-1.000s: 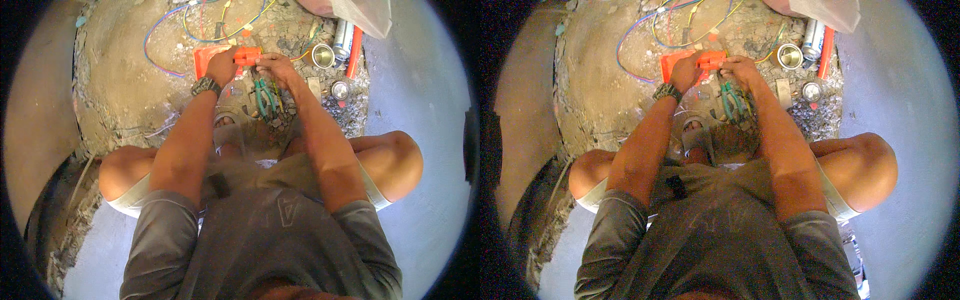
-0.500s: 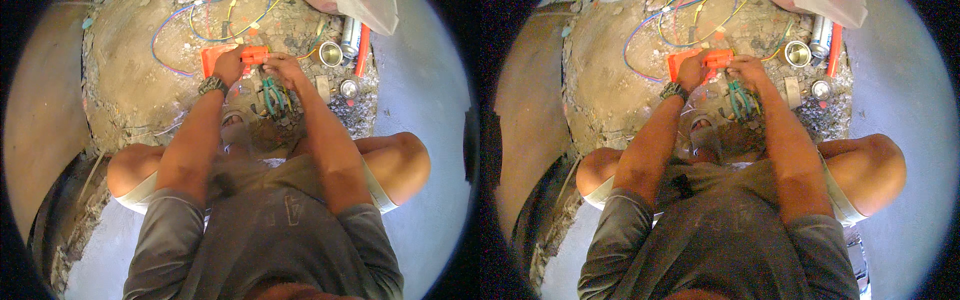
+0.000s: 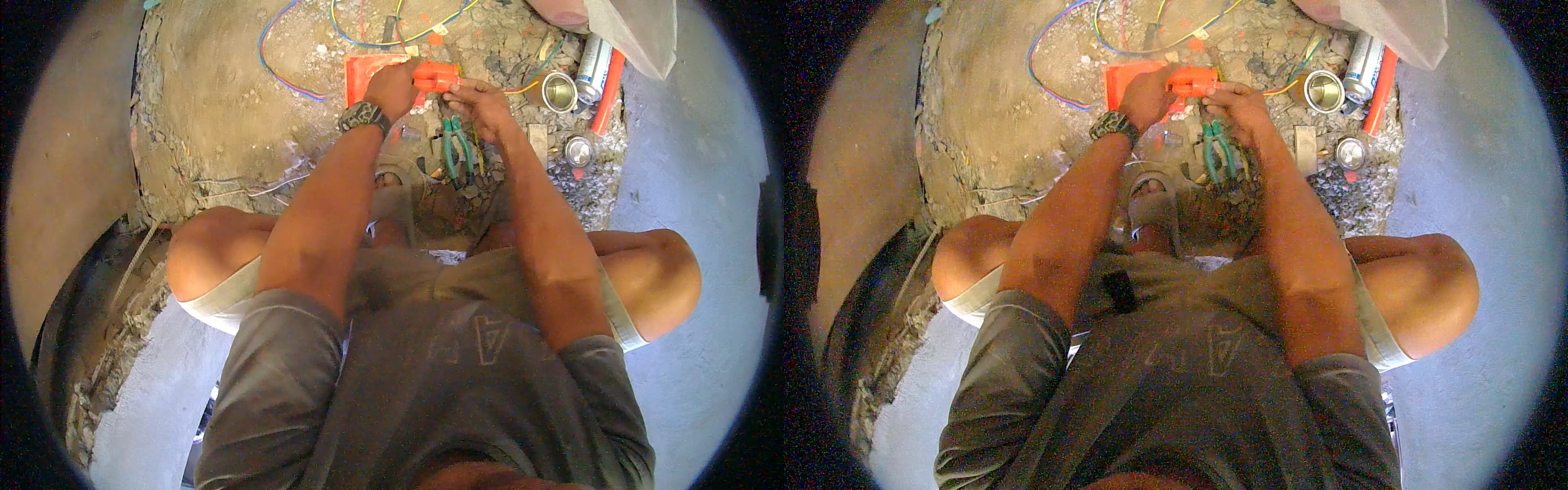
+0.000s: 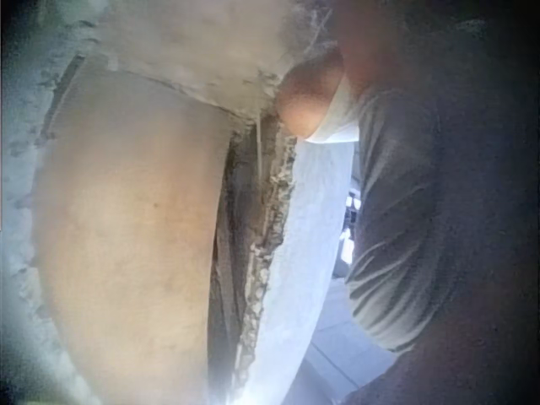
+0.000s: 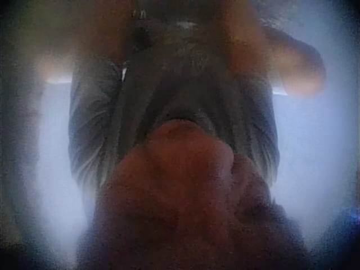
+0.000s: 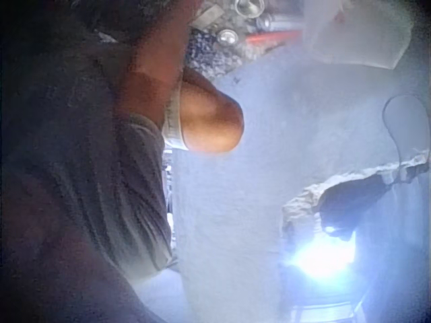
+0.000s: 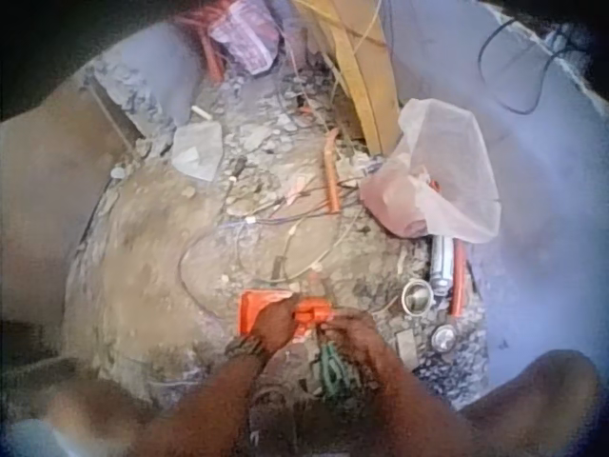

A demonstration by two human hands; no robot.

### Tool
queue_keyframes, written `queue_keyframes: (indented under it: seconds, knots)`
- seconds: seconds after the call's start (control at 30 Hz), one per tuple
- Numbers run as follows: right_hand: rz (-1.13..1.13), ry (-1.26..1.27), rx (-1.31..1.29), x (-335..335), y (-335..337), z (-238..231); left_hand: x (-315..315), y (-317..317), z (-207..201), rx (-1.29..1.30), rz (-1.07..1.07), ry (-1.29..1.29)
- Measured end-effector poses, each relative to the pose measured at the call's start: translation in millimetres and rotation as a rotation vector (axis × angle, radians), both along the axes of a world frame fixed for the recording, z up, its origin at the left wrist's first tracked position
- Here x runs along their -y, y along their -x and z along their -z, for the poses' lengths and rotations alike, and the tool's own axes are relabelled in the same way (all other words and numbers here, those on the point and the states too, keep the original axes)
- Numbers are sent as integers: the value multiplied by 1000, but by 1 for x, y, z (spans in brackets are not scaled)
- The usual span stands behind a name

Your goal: The person sits on the floor and assembles an orange electrical junction box with conduit pipes and wires. They connect the pipes to the box, insert wires, and secure the components using their hands.

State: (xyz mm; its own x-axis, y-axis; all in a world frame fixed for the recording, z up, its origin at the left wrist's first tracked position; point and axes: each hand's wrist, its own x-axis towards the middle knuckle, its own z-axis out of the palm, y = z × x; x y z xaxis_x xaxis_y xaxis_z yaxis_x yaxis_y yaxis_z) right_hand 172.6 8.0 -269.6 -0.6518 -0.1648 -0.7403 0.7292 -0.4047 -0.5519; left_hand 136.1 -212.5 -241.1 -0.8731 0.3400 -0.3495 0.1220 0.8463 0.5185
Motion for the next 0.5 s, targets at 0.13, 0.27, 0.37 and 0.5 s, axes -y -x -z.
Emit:
queue_keyframes:
  seconds: [0.13,0.27,0.37,0.5]
  knots:
    - [-13,6,-13,-4,0,-4,0,-1,1,-58,-19,-42]
    - [-31,-32,-32,-4,-1,-5,0,-3,1,-49,-26,-51]
    - [-50,-41,-43,-4,1,-8,0,-2,2,-62,-28,-37]
    - [-60,-41,-29,-5,-2,-9,0,-5,2,-61,-7,-31]
